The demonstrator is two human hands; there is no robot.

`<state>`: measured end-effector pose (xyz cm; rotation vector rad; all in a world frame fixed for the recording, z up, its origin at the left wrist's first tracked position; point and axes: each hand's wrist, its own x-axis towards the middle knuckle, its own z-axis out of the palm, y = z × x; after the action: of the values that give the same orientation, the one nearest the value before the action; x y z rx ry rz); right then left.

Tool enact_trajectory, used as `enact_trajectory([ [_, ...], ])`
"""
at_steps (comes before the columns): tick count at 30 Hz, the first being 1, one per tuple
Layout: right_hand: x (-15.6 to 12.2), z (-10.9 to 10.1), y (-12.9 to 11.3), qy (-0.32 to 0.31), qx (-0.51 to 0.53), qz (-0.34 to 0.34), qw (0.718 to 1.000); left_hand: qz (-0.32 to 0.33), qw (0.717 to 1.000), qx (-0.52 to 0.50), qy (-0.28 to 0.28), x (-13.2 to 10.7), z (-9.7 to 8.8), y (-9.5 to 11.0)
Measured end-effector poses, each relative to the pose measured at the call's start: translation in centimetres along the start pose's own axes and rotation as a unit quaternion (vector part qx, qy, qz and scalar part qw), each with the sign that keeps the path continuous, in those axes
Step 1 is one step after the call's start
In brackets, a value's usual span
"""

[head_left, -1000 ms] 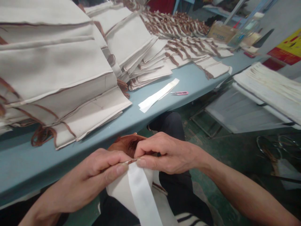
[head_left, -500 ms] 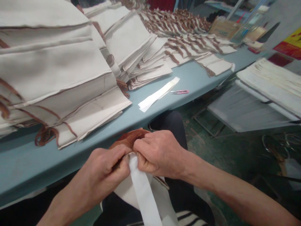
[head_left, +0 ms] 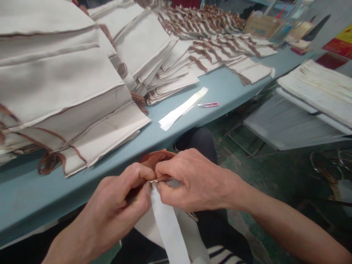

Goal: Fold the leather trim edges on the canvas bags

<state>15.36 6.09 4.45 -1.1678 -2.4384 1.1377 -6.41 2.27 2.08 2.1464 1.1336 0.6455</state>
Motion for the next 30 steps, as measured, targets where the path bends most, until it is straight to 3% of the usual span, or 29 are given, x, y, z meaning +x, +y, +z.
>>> enact_trajectory([
  [7, 0.3, 0.2, 1.0, -0.016, 0.053, -0.017, 0.998, 0.046, 0.998, 0.026, 0.018, -0.5, 0.3, -0.8],
  [13, 0.2, 0.8, 1.8, 0.005, 0.123, -0.023, 0.992, 0.093, 0.993, 0.051, 0.052, -1.1, 0.8, -1.9],
  [17, 0.2, 1.1, 2.0, -0.031, 0.199, 0.002, 0.979, 0.13, 0.99, 0.042, 0.032, -1.2, 0.9, -2.3],
  [20, 0.3, 1.4, 2.4, -0.078, 0.291, 0.03, 0.953, 0.175, 0.983, 0.036, 0.03, -0.9, 1.0, -2.3],
  [23, 0.3, 1.8, 2.9, -0.106, 0.403, 0.042, 0.908, 0.197, 0.976, 0.082, 0.046, -0.5, 1.2, -2.2],
  [30, 0.2, 3.8, 3.2, -0.048, 0.549, 0.059, 0.832, 0.193, 0.959, 0.152, 0.139, -0.7, 3.3, -3.7],
])
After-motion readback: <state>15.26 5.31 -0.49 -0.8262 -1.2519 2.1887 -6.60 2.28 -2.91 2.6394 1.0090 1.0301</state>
